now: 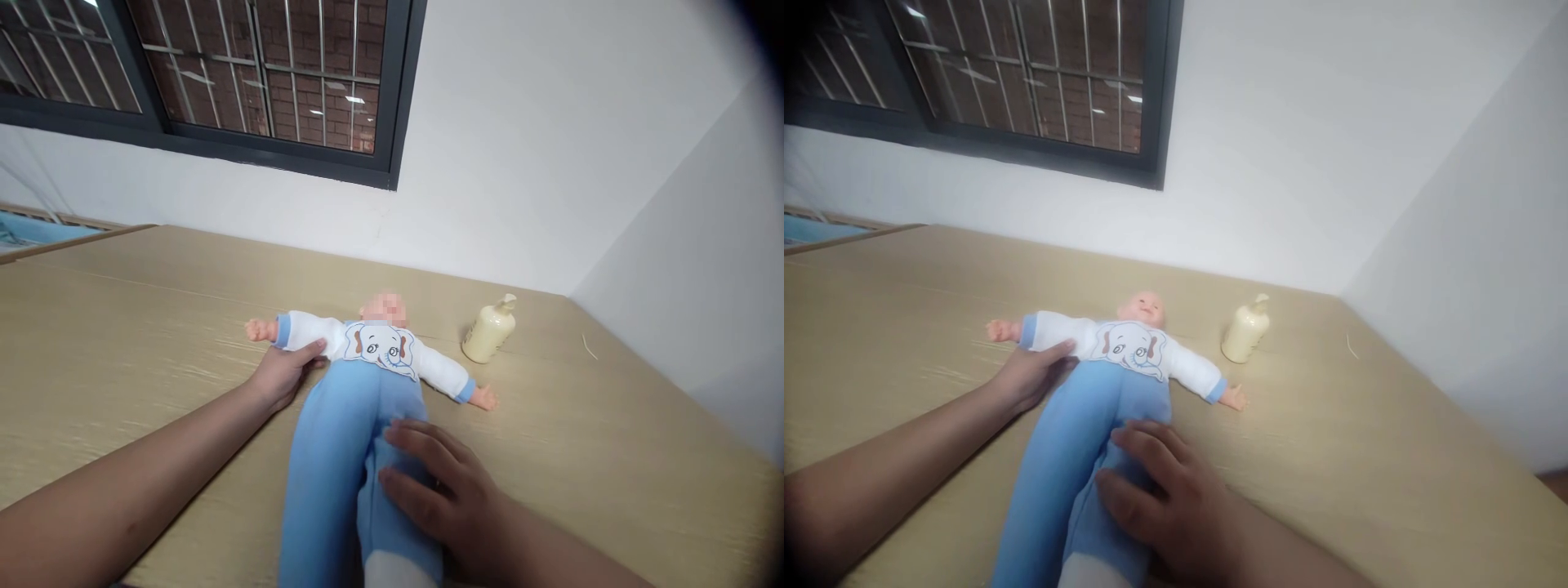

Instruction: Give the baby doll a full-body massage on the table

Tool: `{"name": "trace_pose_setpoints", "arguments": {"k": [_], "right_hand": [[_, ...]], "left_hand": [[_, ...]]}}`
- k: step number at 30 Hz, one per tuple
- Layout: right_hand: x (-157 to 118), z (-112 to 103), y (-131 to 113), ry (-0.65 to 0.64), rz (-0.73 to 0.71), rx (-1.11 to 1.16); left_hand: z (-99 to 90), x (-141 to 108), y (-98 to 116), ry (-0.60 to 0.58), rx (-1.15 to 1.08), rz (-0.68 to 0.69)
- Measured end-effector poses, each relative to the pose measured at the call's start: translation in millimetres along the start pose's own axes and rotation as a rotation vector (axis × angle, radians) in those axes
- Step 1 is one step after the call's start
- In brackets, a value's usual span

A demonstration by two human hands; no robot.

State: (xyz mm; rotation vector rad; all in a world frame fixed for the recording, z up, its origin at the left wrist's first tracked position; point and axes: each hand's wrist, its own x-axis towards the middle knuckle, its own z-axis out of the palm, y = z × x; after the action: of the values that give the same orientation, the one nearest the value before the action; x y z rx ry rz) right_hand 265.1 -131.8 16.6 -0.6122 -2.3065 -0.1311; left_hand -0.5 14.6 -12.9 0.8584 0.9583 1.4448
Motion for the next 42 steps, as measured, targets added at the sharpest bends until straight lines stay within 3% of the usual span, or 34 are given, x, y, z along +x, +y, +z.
{"name": "trace_pose_setpoints", "arguments": {"k": [4, 7, 13, 17, 23, 27, 30, 34, 37, 42], "right_hand": [[-12, -2, 8, -0.026, 0.088, 0.156], [-15, 0, 8, 0.008, 0.182, 0.274], [-10, 16, 14, 0.086, 0.375, 0.442], [-6, 30, 22, 0.139, 0.543, 0.522], [9, 30, 21, 0.232, 0.665, 0.585], [13, 25, 22, 0.252, 0.562, 0.558], [9, 21, 21, 0.227, 0.436, 0.535], [0, 5, 8, 0.071, 0.225, 0.320], [0, -7, -8, -0.053, 0.006, 0.111], [9, -2, -24, -0.029, -0.124, 0.019]], "left_hand": [[-6.3, 2, -1, -0.038, 0.226, 0.061], [-9.6, 1, 0, -0.114, 0.536, 0.107], [5.4, -12, 11, -0.490, 0.949, 0.290], [12.3, -18, 16, -0.515, 1.161, 0.346], [11.5, -19, 14, -0.527, 1.178, 0.376], [9.5, -17, 10, -0.473, 1.103, 0.330], [8.6, -15, 6, -0.411, 0.916, 0.285], [11.8, -13, 6, -0.439, 0.680, 0.245], [11.0, -10, 7, -0.468, 0.657, 0.209], [-4.1, 1, 1, -0.319, 0.734, 0.193]]}}
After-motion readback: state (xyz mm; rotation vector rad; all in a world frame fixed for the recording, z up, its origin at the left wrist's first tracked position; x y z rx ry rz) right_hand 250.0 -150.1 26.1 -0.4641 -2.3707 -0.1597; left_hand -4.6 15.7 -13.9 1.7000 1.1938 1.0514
